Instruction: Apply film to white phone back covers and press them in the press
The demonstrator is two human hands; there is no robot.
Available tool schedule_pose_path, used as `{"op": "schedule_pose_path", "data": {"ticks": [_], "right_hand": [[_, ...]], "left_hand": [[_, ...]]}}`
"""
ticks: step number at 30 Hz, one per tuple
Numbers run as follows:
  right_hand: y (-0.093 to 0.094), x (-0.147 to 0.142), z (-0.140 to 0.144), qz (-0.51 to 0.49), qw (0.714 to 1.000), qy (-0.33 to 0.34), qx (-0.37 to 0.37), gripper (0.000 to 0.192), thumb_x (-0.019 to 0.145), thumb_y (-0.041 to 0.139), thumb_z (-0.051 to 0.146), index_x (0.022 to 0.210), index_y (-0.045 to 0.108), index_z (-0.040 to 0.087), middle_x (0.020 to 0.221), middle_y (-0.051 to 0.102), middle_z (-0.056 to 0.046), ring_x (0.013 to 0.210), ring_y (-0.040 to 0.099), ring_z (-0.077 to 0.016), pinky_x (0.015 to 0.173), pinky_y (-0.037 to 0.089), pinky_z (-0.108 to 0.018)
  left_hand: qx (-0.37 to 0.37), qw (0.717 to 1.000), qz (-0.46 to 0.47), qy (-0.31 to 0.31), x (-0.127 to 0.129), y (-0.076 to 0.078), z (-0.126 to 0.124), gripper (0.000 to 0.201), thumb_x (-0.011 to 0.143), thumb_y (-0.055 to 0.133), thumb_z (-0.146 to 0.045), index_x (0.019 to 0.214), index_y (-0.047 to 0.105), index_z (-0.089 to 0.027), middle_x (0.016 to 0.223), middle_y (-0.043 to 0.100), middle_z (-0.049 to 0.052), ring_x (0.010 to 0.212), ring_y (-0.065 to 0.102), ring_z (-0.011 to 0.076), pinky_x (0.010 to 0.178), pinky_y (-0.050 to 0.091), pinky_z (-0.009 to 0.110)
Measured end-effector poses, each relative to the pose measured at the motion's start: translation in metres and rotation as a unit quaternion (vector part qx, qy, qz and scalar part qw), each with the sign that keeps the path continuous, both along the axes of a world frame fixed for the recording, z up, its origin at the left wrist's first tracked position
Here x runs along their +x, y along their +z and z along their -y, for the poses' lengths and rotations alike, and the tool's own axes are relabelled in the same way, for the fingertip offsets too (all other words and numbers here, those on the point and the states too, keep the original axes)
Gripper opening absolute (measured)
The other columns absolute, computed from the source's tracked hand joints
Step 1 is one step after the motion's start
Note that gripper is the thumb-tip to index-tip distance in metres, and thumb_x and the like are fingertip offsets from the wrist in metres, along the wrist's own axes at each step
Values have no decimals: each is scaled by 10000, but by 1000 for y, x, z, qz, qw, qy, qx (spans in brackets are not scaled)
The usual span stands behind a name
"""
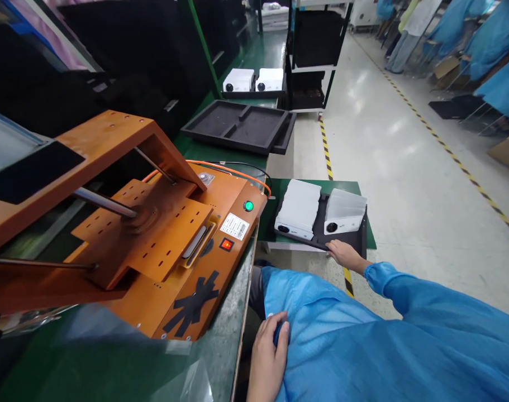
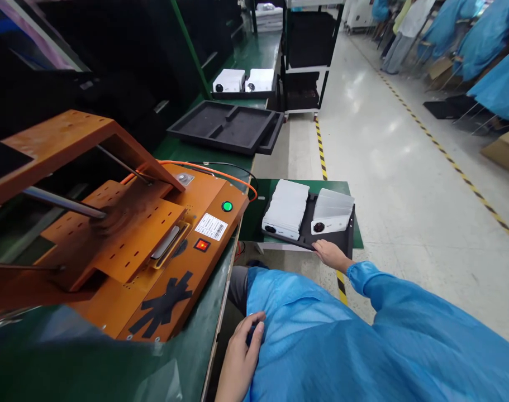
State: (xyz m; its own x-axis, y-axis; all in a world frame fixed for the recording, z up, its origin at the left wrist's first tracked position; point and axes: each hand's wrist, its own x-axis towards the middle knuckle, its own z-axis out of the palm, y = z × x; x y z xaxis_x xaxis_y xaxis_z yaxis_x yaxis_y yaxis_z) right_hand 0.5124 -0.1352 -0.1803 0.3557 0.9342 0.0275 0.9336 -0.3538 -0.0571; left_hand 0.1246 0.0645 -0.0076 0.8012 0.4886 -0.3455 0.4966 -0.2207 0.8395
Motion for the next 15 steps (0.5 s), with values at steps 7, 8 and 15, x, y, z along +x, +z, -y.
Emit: {"op": "schedule_pose_path", "data": {"ticks": [7,8,15], "right_hand": [[0,-8,-22,-10,1000,3,4,303,1032,415,262,1213,609,115,997,642,-136,944,587,-253,826,487,-346],[-1,-7,-28,-12,1000,1,4,303,1034,412,263,1210,609,115,994,641,-135,944,585,-252,826,486,-345],[0,12,-61,-22,999,-28,13,237,994,480,252,1145,616,130,1024,663,-140,982,602,-249,872,491,-337]], "left_hand": [[-11,1000,-1,-14,3,-4,0,384,995,474,-496,1222,679,-263,1288,688,84,1232,627,242,1097,487,440],[-13,1000,-2,-16,2,-4,0,382,994,480,-494,1221,681,-261,1287,689,85,1230,628,243,1098,486,444],[-8,1000,-11,-11,3,1,-2,383,1008,454,-482,1214,678,-250,1274,694,88,1223,635,249,1093,491,465]]}}
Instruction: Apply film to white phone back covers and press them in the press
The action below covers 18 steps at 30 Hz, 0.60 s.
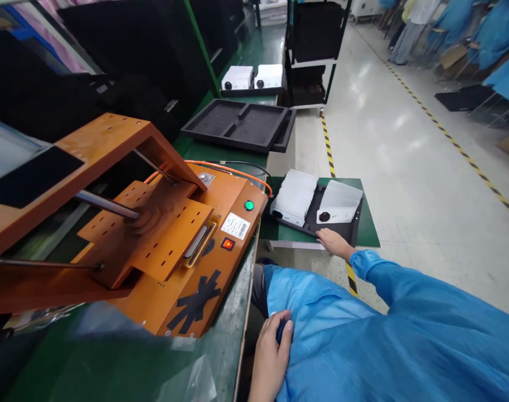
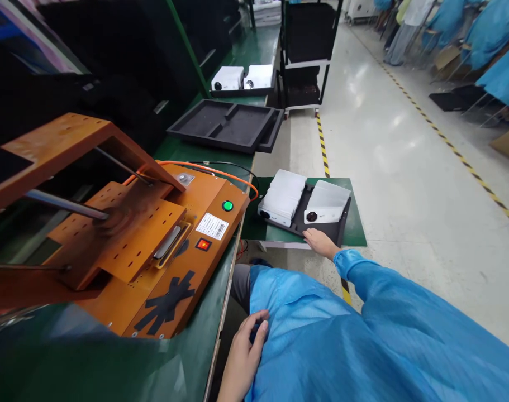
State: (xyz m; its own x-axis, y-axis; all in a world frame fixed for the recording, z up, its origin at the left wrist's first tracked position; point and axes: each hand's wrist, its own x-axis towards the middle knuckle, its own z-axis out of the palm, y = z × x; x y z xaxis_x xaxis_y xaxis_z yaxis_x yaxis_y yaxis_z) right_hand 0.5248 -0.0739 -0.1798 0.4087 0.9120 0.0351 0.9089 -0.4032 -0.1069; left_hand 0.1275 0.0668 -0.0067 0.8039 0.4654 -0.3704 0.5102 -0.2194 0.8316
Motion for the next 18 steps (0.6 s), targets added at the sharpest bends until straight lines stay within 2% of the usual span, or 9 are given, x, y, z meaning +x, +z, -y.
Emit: {"op": "schedule_pose_path", "data": {"ticks": [3,7,10,12,14,16,18], "right_hand": [[5,2,-3,-2,1000,6,20,204,959,490,253,1081,617,150,1011,676,-158,961,631,-270,836,513,-362],[9,14,-14,-6,997,46,62,218,961,415,320,988,599,205,930,659,-200,842,652,-315,712,506,-446],[12,27,-25,-19,993,93,76,234,961,388,397,877,554,254,762,615,-156,664,617,-306,595,447,-452],[18,34,-32,-30,989,125,77,270,942,412,469,772,506,282,607,546,-98,521,547,-275,563,417,-452],[26,40,-42,-40,985,150,79,355,904,445,554,663,445,293,464,428,-33,404,458,-238,579,423,-478],[34,42,-57,-51,980,175,78,435,881,451,601,579,406,291,388,338,2,336,398,-216,615,435,-533],[43,35,-80,-66,973,209,69,494,884,424,623,518,394,293,354,318,5,298,353,-205,613,434,-570]], "left_hand": [[26,999,16,12,4,13,6,351,1010,455,-426,1201,686,-244,1229,711,96,1204,641,251,1098,483,467],[42,996,49,64,2,36,13,262,969,566,-352,1185,695,-277,1173,734,38,1148,649,214,1090,480,406],[61,989,81,110,-16,50,20,250,980,562,-333,1182,698,-280,1129,745,24,1072,662,194,1017,512,366],[100,977,95,162,-35,54,24,248,997,525,-321,1150,715,-276,1068,753,34,1020,669,191,965,529,352],[192,946,70,252,-58,54,25,263,1001,503,-308,1130,728,-270,1074,749,61,1036,665,212,970,523,379],[310,884,-24,350,-81,49,20,306,983,533,-341,1227,703,-268,1241,707,102,1167,621,276,1043,473,472],[379,829,-139,387,-100,42,15,460,951,588,-409,1395,601,-288,1467,578,117,1351,499,361,1123,365,588]]}}
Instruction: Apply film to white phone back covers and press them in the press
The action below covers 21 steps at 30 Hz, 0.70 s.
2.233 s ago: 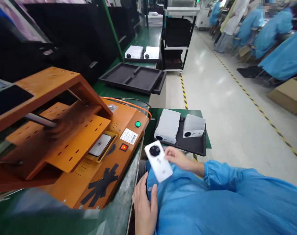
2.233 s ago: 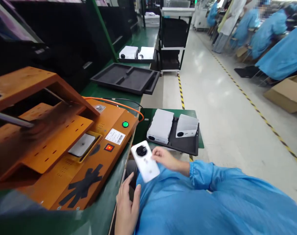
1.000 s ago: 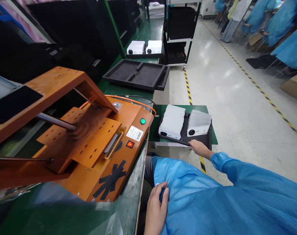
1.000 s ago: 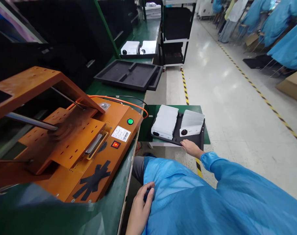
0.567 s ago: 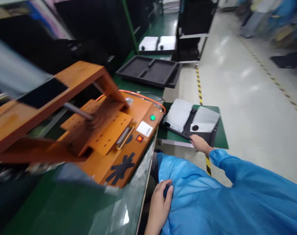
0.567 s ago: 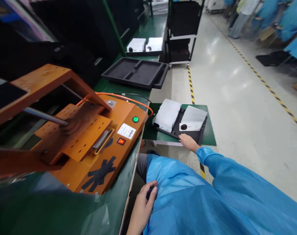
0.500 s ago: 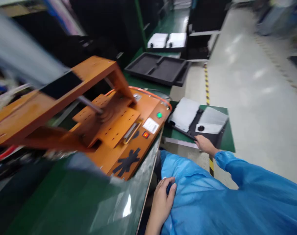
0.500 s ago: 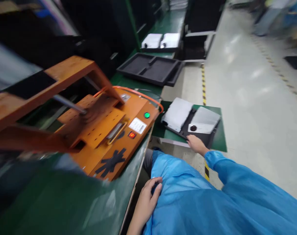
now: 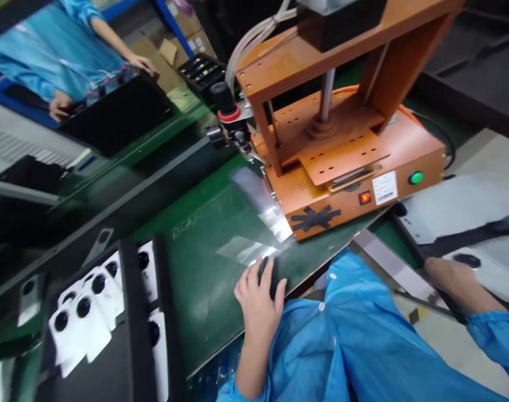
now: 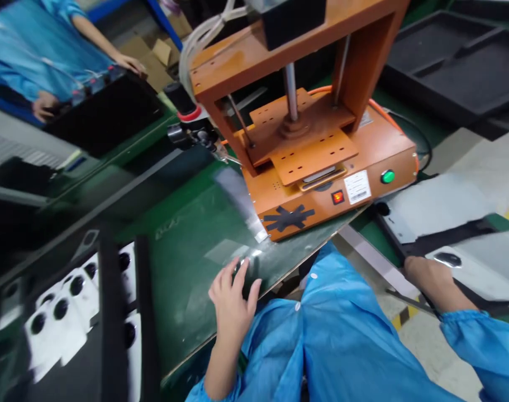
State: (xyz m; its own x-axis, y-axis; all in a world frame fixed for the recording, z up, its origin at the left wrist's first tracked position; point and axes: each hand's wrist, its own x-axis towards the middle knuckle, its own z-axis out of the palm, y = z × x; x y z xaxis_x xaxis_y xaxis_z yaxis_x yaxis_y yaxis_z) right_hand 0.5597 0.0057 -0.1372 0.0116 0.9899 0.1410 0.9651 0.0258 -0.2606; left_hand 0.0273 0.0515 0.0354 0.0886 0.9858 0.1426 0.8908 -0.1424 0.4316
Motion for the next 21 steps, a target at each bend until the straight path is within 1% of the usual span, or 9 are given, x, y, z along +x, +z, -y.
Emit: {"op": "schedule_pose_path", "data": {"ticks": [3,5,8,10,11,13,15,17,21], "right_hand": [[16,-38,-34,-19,996,83,-37,574,868,429,698,461,381,295,329,339,-17,266,298,-180,498,411,-485],[38,-82,-47,-30,985,151,-78,575,841,519,723,472,451,288,361,427,-43,293,386,-194,438,360,-393],[98,-168,-56,-62,946,278,-156,443,872,613,657,625,628,289,525,612,-39,460,582,-193,473,357,-330],[145,-229,-67,-112,874,410,-233,314,968,578,503,754,675,295,668,700,-12,604,651,-170,565,396,-302],[165,-258,-75,-144,848,452,-234,265,992,562,444,813,690,297,720,721,2,647,661,-152,594,406,-282],[191,-313,-99,-194,843,464,-190,241,1007,543,348,828,686,274,754,727,19,647,644,-131,610,403,-262],[197,-360,-126,-231,873,412,-120,215,1012,538,314,869,686,251,796,727,19,686,644,-130,631,409,-254],[190,-397,-154,-236,902,358,-46,197,1028,516,286,960,693,235,898,728,-6,792,655,-142,687,429,-257],[171,-440,-196,-149,923,346,74,234,1040,479,238,1068,711,217,1030,692,-61,955,606,-196,811,434,-319]], "left_hand": [[-40,996,-82,-17,-18,-6,5,611,934,609,-454,1514,465,-327,1602,433,84,1505,299,405,1176,257,644],[-69,991,-87,-70,-22,-6,19,582,951,586,-428,1512,466,-338,1602,434,65,1534,252,389,1186,266,624],[-96,984,-91,-122,-26,1,44,539,967,563,-381,1500,482,-349,1591,451,62,1540,236,392,1173,296,626],[-96,982,-83,-141,-32,7,50,508,972,556,-362,1477,507,-371,1586,459,60,1522,283,385,1162,311,625],[-86,984,-71,-137,-37,10,47,469,976,550,-359,1445,546,-376,1570,481,60,1494,345,369,1153,332,607],[-47,995,-26,-88,-50,13,27,347,984,534,-365,1303,669,-360,1461,597,60,1365,518,308,1116,404,528],[1,1000,16,4,-64,8,-5,287,993,514,-384,1150,743,-315,1291,698,67,1213,617,258,1066,457,461],[37,996,26,83,-76,-1,-41,313,993,515,-410,1170,732,-271,1282,695,93,1217,599,278,1071,441,490],[55,989,19,137,-88,-21,-84,376,916,659,-436,1259,693,-284,1396,647,84,1331,494,359,1099,341,609]]}}
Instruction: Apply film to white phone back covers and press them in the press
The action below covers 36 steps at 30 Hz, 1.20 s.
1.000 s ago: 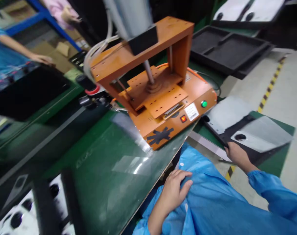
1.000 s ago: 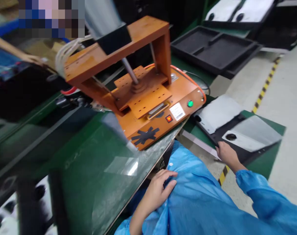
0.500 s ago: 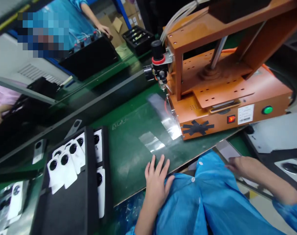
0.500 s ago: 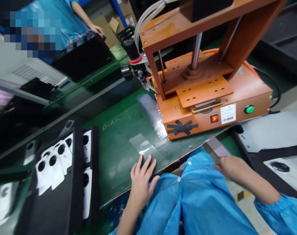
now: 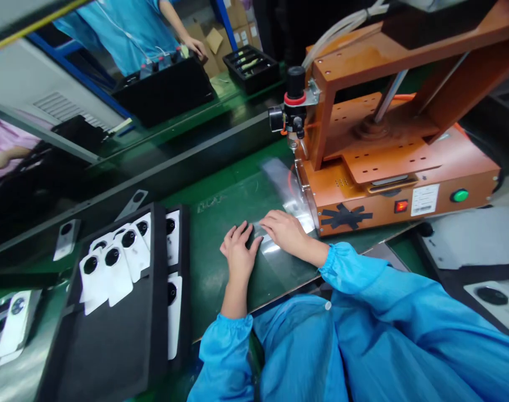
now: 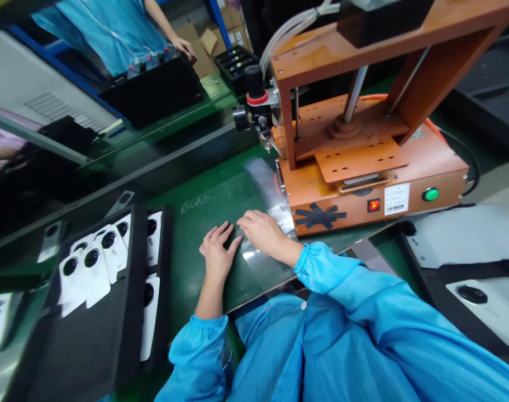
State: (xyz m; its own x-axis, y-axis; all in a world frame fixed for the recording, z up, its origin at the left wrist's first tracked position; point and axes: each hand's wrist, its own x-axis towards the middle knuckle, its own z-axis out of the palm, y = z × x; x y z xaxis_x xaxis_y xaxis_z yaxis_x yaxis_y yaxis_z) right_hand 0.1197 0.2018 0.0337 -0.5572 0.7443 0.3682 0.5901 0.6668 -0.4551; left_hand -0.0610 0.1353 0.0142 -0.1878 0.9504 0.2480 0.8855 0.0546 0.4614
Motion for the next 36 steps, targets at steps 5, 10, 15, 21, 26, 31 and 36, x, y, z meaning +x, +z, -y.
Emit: {"op": "schedule_pose_path", "data": {"ticks": [5,10,15,21,26,31,36], "right_hand": [[-10,-8,-17,63,990,79,99,220,1029,519,252,1147,702,220,1127,665,-73,1051,534,-226,871,394,-375],[-8,-6,-12,85,976,115,163,181,1023,533,244,1063,704,198,1020,658,-66,986,514,-226,832,368,-366],[-4,-4,-7,102,963,128,215,191,1017,503,184,1021,689,144,949,647,-92,920,502,-235,801,353,-375],[-3,1,-4,117,964,108,215,157,966,554,169,866,674,160,986,673,-115,938,540,-255,791,379,-391],[0,37,30,18,980,33,193,142,935,578,189,970,713,217,1091,696,-112,1021,593,-276,867,450,-427],[-13,74,58,-116,978,3,173,146,886,665,171,1010,707,237,1002,670,-82,901,627,-223,802,521,-386],[-26,84,72,-156,976,26,152,192,873,684,113,1039,706,207,951,639,-65,835,627,-170,754,548,-319]], "left_hand": [[8,1000,9,2,0,-8,1,260,903,695,-403,1143,744,-317,1311,707,29,1305,512,304,1110,332,540],[8,1000,7,-5,0,-9,0,189,918,680,-382,1080,764,-333,1300,712,1,1325,492,285,1121,319,523],[-6,1000,-21,-10,3,-6,-1,201,947,632,-358,1103,759,-341,1312,707,3,1319,505,286,1092,347,537],[-30,998,-42,-43,12,8,7,474,912,648,-415,1377,598,-337,1514,553,25,1412,415,302,1140,295,564],[-50,996,-33,-67,12,16,9,665,860,674,-409,1485,479,-287,1607,430,61,1470,345,320,1214,190,594],[-95,991,-19,-95,0,28,-6,791,796,721,-549,1490,483,-253,1639,351,138,1474,362,349,1195,277,571],[-113,990,-15,-82,-33,60,-68,717,904,538,-685,1511,441,-316,1638,352,115,1476,389,309,1166,369,511]]}}
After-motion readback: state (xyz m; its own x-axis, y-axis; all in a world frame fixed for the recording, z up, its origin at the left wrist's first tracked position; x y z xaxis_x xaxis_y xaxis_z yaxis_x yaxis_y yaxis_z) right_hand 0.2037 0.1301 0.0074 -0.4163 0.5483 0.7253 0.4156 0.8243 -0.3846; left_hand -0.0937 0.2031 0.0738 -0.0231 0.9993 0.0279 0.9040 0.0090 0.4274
